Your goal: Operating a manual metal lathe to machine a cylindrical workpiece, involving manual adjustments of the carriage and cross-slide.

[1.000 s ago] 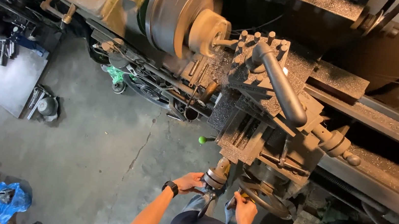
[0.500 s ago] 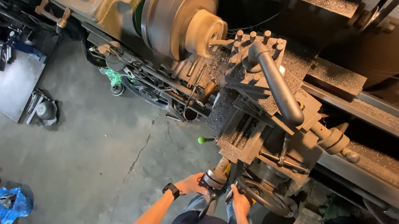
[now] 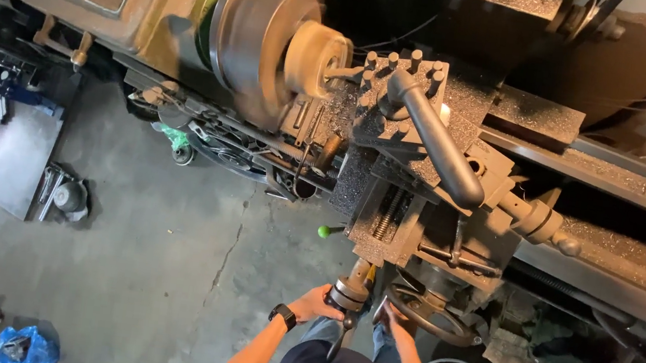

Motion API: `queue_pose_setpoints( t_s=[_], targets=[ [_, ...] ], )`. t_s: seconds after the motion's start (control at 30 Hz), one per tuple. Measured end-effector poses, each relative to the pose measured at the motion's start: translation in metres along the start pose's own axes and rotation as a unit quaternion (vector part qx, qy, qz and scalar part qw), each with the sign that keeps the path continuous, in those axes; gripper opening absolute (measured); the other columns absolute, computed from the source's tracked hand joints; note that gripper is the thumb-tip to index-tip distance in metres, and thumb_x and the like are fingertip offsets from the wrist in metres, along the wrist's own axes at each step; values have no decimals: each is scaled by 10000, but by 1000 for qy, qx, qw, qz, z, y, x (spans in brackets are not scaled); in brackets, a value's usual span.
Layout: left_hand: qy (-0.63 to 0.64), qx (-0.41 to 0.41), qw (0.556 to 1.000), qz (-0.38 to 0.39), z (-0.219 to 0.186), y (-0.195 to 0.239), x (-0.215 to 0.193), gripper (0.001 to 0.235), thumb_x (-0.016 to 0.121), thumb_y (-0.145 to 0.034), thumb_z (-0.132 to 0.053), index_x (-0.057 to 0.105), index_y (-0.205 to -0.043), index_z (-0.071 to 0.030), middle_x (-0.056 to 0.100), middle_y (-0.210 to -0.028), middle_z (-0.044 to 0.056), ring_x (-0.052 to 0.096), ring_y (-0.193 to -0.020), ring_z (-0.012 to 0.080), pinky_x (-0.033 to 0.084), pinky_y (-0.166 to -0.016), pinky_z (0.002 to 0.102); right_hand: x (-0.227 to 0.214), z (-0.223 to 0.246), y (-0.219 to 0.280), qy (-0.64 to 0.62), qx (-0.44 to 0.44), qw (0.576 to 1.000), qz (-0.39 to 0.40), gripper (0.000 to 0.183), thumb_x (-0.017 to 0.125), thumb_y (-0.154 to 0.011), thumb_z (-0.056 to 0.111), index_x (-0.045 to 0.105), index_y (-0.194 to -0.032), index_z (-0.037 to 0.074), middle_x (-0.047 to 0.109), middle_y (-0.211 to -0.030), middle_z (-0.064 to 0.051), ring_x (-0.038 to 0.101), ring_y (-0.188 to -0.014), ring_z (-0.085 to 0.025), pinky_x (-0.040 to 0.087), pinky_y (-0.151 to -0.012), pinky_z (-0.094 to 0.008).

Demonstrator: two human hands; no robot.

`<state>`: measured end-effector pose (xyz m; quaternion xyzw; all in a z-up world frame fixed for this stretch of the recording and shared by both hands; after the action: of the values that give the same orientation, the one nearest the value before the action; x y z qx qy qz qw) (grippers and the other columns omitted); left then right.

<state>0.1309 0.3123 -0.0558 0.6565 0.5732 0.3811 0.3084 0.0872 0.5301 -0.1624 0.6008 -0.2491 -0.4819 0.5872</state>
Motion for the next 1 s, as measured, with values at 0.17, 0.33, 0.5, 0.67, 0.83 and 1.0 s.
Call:
queue_pose_setpoints(
  t_s=[0.17, 0.33, 0.5, 0.67, 0.83, 1.0],
  targets=[
    [19, -6, 999, -27, 14, -9, 0, 704, 806, -557, -265, 473, -1150, -84, 580, -1069, 40, 546, -985, 145, 462, -860, 282, -36, -93, -63, -530, 52, 813, -236, 280, 382, -681, -197, 534, -778, 18, 625, -704, -203, 606, -481, -272, 504, -397, -387],
    [48, 13, 998, -23, 12, -7, 2, 667, 821, -558, -239, 489, -1115, -81, 590, -1040, 52, 560, -964, 157, 477, -854, 305, -69, -36, 41, -280, -44, 902, -325, 349, 465, -891, 357, 491, -915, 10, 578, -825, -171, 557, -737, -305, 448, -637, -396],
    [37, -14, 995, -91, 24, -11, 1, 771, 846, -538, -264, 441, -1166, -74, 556, -1098, 73, 547, -996, 164, 481, -831, 319, -75, 49, 117, -160, 45, 973, -161, 1011, 501, -855, 530, -238, -1368, 69, 308, -1385, -280, 389, -1199, -439, 362, -919, -533],
    [-125, 113, 973, -158, 29, -4, -1, 1087, 811, -517, -494, 249, -1363, -105, 260, -1357, 115, 373, -1261, 273, 393, -947, 475, -114, 46, 110, -259, 83, 952, -139, 902, 575, -836, 438, -26, -1447, 155, 128, -1488, -147, 201, -1338, -349, 256, -1053, -491],
    [-260, 374, 836, -306, -113, 80, 82, 413, 672, -756, -265, 395, -1003, -85, 404, -946, 105, 401, -823, 294, 364, -680, 443, -123, 2, 22, -372, 70, 919, -112, 541, 598, -851, 132, 320, -1311, 73, 302, -1411, -114, 371, -1225, -320, 360, -976, -378],
    [-342, 399, 842, -124, -99, 32, 146, 264, 546, -898, -219, 552, -1052, -4, 569, -974, 151, 513, -861, 299, 414, -772, 390, -134, -30, -30, -465, 65, 883, -32, 266, 574, -854, 64, 561, -1118, 34, 502, -1180, -116, 557, -982, -271, 506, -775, -340]
  ],
)
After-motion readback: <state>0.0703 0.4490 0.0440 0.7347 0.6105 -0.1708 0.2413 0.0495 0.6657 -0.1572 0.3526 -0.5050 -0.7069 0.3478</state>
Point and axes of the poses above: each hand's wrist, its own y-axis away from the middle knuckle, its own x-axis out of the palm, z = x × y, the point moved 1 cm from there along -y, towards the middle knuckle
